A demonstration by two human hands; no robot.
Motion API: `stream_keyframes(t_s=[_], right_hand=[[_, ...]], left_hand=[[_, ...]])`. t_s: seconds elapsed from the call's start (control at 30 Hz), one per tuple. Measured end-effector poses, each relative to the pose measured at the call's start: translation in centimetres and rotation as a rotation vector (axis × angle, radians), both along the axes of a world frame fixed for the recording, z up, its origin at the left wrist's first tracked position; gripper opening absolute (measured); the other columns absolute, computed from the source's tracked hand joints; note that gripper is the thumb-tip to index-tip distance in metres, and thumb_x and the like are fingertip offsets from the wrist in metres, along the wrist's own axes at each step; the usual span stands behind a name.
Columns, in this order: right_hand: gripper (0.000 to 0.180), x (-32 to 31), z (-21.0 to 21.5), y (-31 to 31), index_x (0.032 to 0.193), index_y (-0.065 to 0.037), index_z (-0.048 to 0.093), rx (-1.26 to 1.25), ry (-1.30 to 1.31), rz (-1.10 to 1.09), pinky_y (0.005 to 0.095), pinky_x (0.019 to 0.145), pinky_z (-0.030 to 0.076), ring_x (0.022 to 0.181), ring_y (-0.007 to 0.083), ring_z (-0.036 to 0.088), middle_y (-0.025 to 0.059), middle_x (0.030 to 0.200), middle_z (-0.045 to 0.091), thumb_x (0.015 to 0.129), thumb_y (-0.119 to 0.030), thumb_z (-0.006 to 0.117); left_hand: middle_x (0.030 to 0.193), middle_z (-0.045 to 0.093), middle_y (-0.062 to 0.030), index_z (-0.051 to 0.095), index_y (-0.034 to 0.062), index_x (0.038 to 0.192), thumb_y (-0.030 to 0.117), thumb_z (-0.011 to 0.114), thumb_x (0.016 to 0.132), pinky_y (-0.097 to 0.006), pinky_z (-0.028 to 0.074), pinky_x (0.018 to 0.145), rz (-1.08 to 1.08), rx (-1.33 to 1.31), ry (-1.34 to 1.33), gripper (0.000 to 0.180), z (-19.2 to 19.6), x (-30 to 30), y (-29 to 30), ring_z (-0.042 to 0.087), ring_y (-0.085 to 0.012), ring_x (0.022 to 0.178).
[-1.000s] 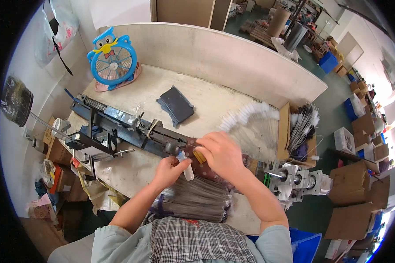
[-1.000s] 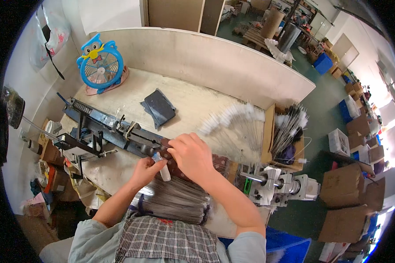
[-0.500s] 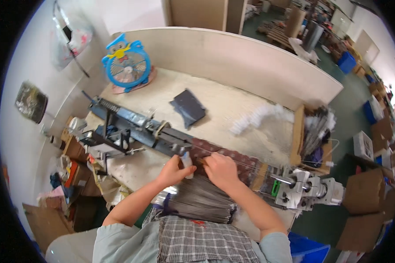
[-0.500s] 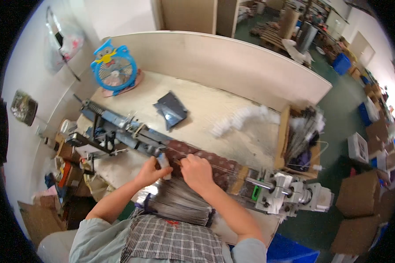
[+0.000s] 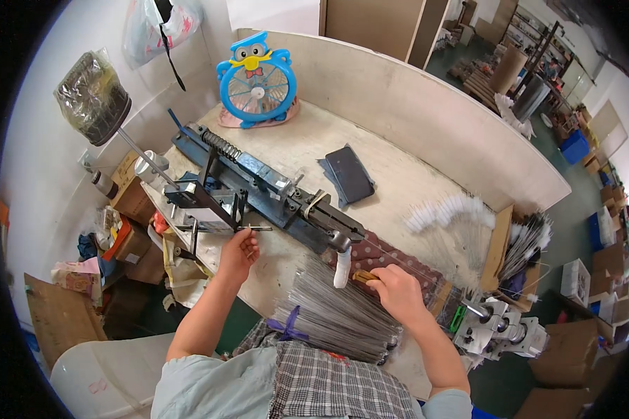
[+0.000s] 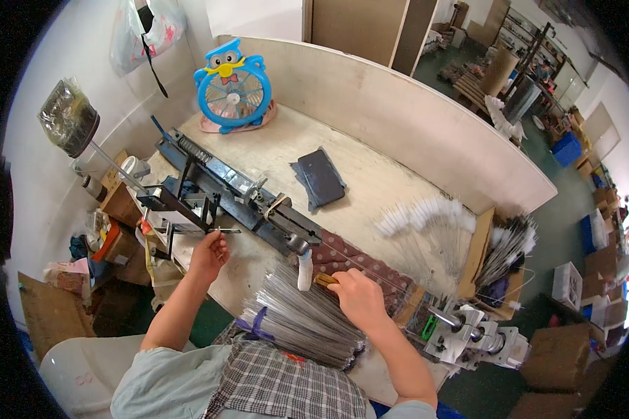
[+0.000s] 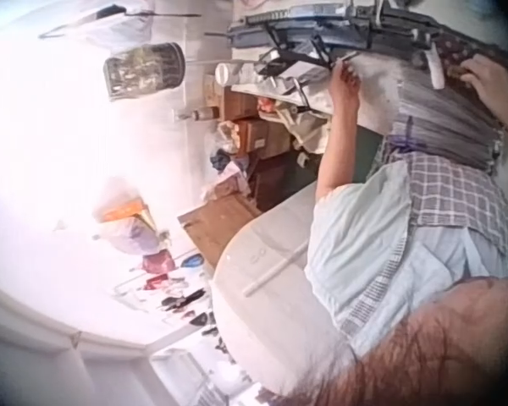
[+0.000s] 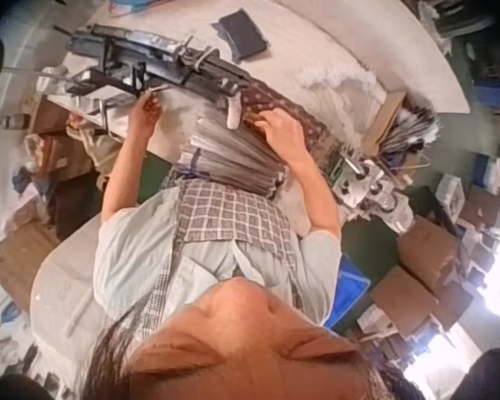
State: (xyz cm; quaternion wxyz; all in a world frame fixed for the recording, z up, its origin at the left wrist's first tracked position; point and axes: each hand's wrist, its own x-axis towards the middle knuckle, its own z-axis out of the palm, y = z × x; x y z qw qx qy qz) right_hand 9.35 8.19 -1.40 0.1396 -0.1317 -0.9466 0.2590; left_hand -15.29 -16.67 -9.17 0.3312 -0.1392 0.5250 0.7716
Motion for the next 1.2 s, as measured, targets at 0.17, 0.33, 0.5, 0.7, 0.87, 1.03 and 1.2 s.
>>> stream_keyframes(t_s=[0.17,0.33,0.5,0.7,0.87,1.03,1.2], right_hand=[[0.016,1.1,3.5,0.4,0.091,-0.008,0.065,0.082,0.081,-0.048,0.0363,0.062,0.048,0.071,0.0283,0.060,0.0096,0.079,0.060,0.077,-0.014,0.067],[0.013,1.2,4.8,3.6,0.091,-0.006,0.066,0.121,0.142,-0.229,0.0359,0.067,0.047,0.074,0.0294,0.060,0.0107,0.081,0.064,0.079,-0.013,0.064],[0.020,2.7,4.2,4.5,0.097,-0.003,0.065,-0.331,0.079,-0.285,0.0327,0.072,0.048,0.083,0.0281,0.062,0.0125,0.090,0.066,0.082,-0.016,0.064],[0.021,4.7,3.6,5.3,0.099,-0.003,0.065,-0.457,0.086,-0.286,0.0314,0.073,0.048,0.080,0.0248,0.062,0.0117,0.089,0.066,0.082,-0.015,0.064],[0.019,5.6,3.5,5.9,0.095,-0.002,0.066,-0.402,0.138,-0.107,0.0304,0.069,0.047,0.075,0.0222,0.061,0.0089,0.083,0.066,0.079,-0.012,0.066],[0.013,3.6,5.0,5.3,0.087,-0.004,0.067,-0.007,0.225,-0.076,0.0332,0.067,0.047,0.074,0.0261,0.059,0.0076,0.081,0.066,0.075,-0.010,0.066],[0.011,-2.3,3.4,4.0,0.084,-0.010,0.066,0.219,0.120,-0.147,0.0359,0.068,0.048,0.077,0.0250,0.058,0.0060,0.075,0.062,0.076,-0.017,0.064]], left_hand=[[0.065,0.056,-0.0022,0.059,0.0055,0.075,0.017,0.061,0.082,-0.024,0.042,0.059,0.172,-0.055,0.316,0.014,0.0,2.1,2.4,0.053,-0.0122,0.061],[0.075,0.063,-0.0062,0.064,-0.0004,0.085,0.015,0.060,0.087,-0.025,0.045,0.062,-0.460,0.173,0.328,0.016,5.0,12.4,10.2,0.057,-0.0118,0.065],[0.083,0.063,-0.0061,0.062,0.0005,0.090,0.018,0.056,0.091,-0.023,0.045,0.062,-0.570,0.274,0.332,0.019,5.7,15.4,16.3,0.055,-0.0098,0.066],[0.084,0.063,-0.0037,0.063,0.0018,0.095,0.018,0.055,0.093,-0.021,0.043,0.062,-0.634,0.254,0.411,0.018,4.8,16.6,17.4,0.053,-0.0073,0.066],[0.085,0.063,-0.0032,0.063,0.0026,0.097,0.016,0.054,0.093,-0.020,0.043,0.062,-0.666,0.222,0.452,0.016,4.5,16.7,17.8,0.052,-0.0065,0.067],[0.084,0.063,-0.0013,0.063,0.0031,0.097,0.019,0.057,0.092,-0.019,0.041,0.059,-0.400,0.154,0.410,0.018,5.7,15.3,16.3,0.050,-0.0050,0.064],[0.078,0.062,-0.0023,0.060,0.0065,0.091,0.023,0.056,0.093,-0.021,0.042,0.058,-0.382,0.181,0.233,0.017,7.0,14.6,15.8,0.051,-0.0071,0.061]])
